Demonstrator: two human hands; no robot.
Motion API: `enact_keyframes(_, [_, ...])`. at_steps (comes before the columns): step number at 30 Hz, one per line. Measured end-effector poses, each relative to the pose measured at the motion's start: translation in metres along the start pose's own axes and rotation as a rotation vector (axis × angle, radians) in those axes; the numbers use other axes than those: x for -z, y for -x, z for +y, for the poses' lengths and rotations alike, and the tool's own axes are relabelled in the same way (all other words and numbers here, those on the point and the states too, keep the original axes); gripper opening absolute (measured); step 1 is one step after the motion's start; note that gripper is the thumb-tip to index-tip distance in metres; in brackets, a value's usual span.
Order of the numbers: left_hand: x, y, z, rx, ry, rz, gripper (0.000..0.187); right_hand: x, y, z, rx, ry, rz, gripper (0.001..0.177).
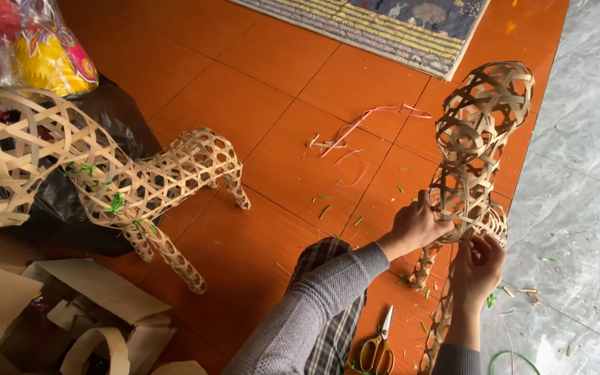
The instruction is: Weaving bamboo strips to create a decorative animal structure and trimming excess material with scissors
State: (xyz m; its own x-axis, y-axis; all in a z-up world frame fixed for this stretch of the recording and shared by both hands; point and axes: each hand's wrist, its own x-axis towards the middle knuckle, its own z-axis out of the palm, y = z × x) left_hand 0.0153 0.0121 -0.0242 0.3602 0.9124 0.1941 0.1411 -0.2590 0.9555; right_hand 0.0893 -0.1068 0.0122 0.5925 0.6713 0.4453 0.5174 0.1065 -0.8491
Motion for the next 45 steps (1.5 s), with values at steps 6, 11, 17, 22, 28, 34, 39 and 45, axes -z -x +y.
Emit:
enact_keyframes(6, [0.017,0.005,0.027,-0.049,-0.313,-0.059,0.049,-0.001,0.005,0.049,-0.179,0.034,0.049,0.008])
enact_keyframes(11, [0.033,0.010,0.051,-0.074,-0.322,-0.095,0.056,0.000,-0.002,0.051,-0.091,-0.067,0.008,0.006])
enact_keyframes(17, [0.038,0.018,0.067,-0.070,-0.304,-0.018,0.052,-0.013,-0.023,0.078,-0.018,-0.238,0.091,0.022])
enact_keyframes(22, [0.035,0.017,0.055,0.001,-0.282,0.086,0.059,-0.020,-0.013,0.063,0.114,-0.160,0.146,0.014])
enact_keyframes(28, [0.048,0.004,0.033,0.075,-0.274,0.081,0.064,-0.027,0.005,0.027,0.224,0.099,0.003,0.060])
enact_keyframes(34, [0.053,-0.001,0.011,0.132,-0.330,-0.045,0.058,-0.027,0.007,0.024,0.141,-0.077,0.023,0.057])
enact_keyframes(39, [0.071,0.009,0.064,0.166,-0.318,-0.105,0.062,-0.033,0.003,0.032,0.197,-0.024,0.002,0.048])
enact_keyframes(45, [0.073,0.007,0.061,0.126,-0.285,-0.119,0.049,-0.031,0.003,0.027,0.074,-0.208,-0.045,0.045])
